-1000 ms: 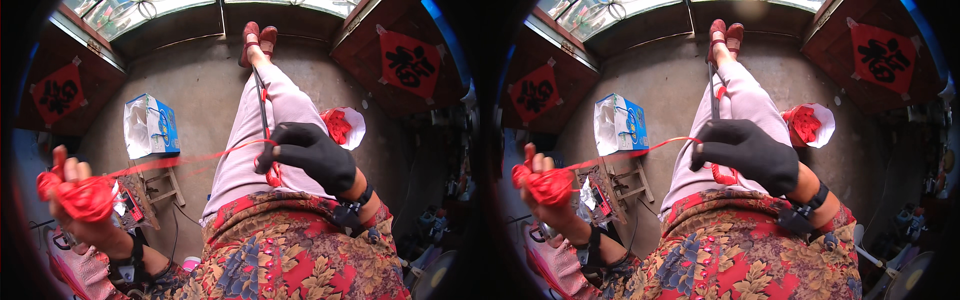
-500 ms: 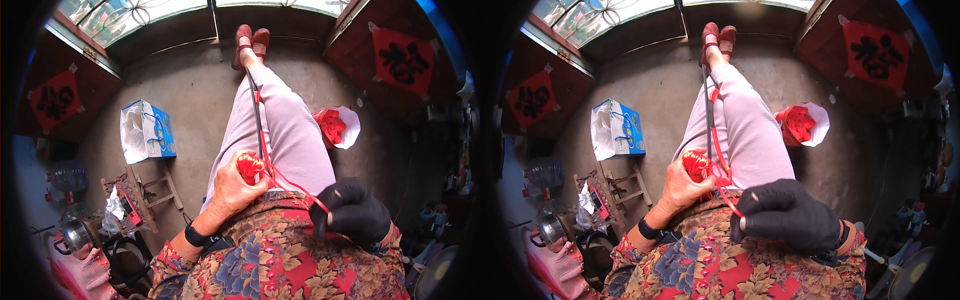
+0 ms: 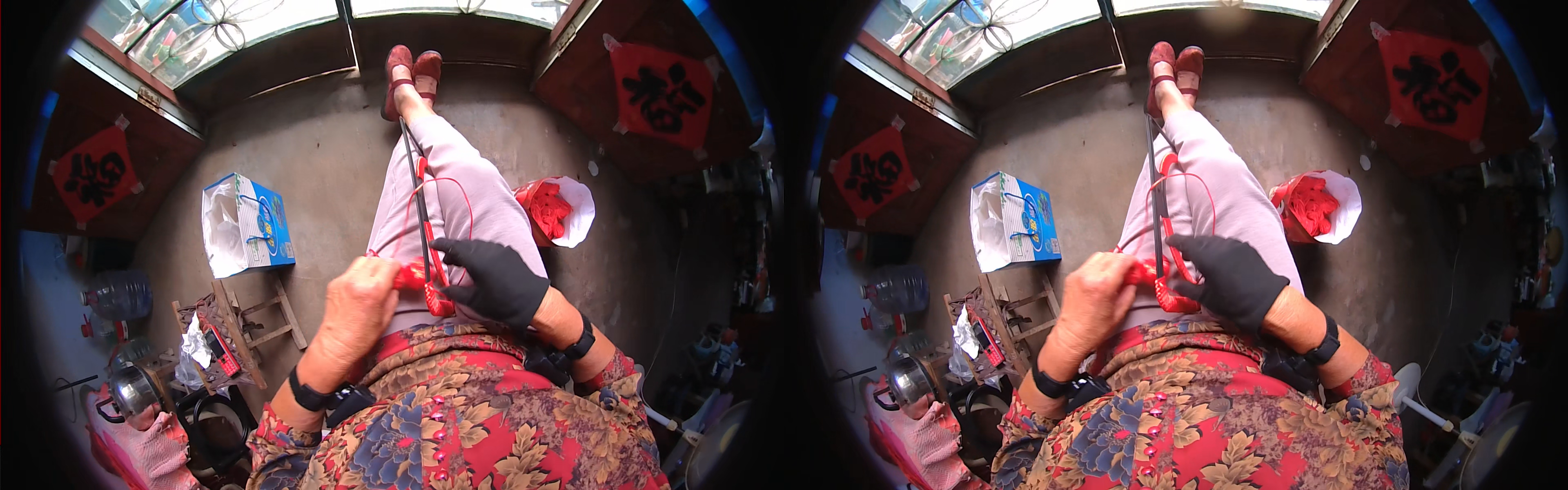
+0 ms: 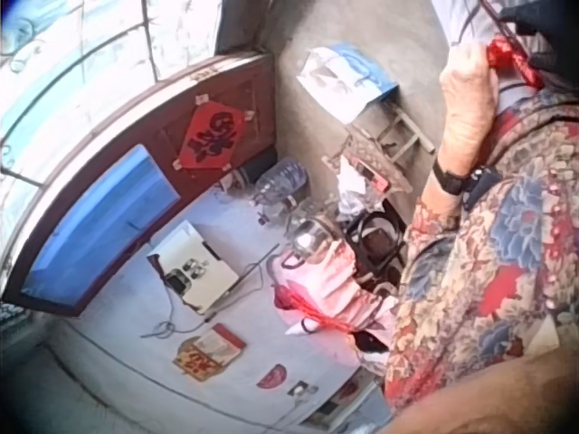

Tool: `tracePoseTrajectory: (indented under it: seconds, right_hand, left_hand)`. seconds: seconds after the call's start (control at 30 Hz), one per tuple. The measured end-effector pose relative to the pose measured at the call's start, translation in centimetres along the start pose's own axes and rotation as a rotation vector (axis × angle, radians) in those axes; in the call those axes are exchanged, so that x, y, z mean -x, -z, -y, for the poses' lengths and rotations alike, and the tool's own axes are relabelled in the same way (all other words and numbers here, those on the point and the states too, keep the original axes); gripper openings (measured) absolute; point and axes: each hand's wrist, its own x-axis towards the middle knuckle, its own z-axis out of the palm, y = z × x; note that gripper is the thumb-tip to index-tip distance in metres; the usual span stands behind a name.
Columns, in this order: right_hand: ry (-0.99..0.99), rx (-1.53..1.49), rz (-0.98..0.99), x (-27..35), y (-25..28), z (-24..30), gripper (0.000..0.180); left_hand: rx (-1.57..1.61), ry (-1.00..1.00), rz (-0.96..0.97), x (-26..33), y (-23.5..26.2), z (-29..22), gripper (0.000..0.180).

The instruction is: Wrapping a red decorative cord around a black and red frame component by hand.

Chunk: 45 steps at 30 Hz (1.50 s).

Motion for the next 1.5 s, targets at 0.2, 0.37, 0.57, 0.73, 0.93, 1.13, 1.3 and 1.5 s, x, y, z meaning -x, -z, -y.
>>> tracePoseTrajectory:
  seconds: [0.2, 0.37, 0.57, 0.73, 0.93, 1.13, 1.3, 1.5]
  right_hand:
    - [-0.096, -0.188, -0.041, 0.1, 1.2, -1.2, 0.030]
    - [-0.291, -1.160, -0.252, 1.5, 4.8, 0.6, 0.036]
    - [-0.177, -1.563, -0.141, 4.2, 5.8, 4.3, 0.043]
    - [-0.409, -1.148, -0.072, 4.8, 4.9, 1.8, 0.040]
    - [-0.143, -0.487, 0.002, 2.4, -1.5, 0.6, 0.035]
    - [0.009, -0.213, 0.096, 1.6, -3.4, 0.7, 0.031]
    - [0.006, -0.225, 0.123, 1.6, -2.9, 0.4, 0.033]
    - [-0.161, 0.005, -0.258, 2.0, 0.4, -0.6, 0.045]
  left_hand:
    - [0.787, 0.356, -0.001, -2.0, -0.8, -2.0, 0.044]
    - [1.512, 0.319, 0.268, -1.4, 1.9, -2.0, 0.068]
    - [2.107, 0.255, 0.315, -2.2, 1.6, -3.7, 0.088]
    - [2.425, 0.267, -0.053, 1.6, 3.7, -0.3, 0.063]
    - [2.139, 0.564, -0.069, 10.2, 3.9, 3.9, 0.054]
    - [1.497, 0.925, 0.151, 14.6, 4.0, 3.0, 0.021]
    - [1.697, 0.675, 0.254, 14.9, 4.3, 2.8, 0.016]
    - [2.077, -0.016, -0.016, 6.4, 2.6, 2.2, 0.025]
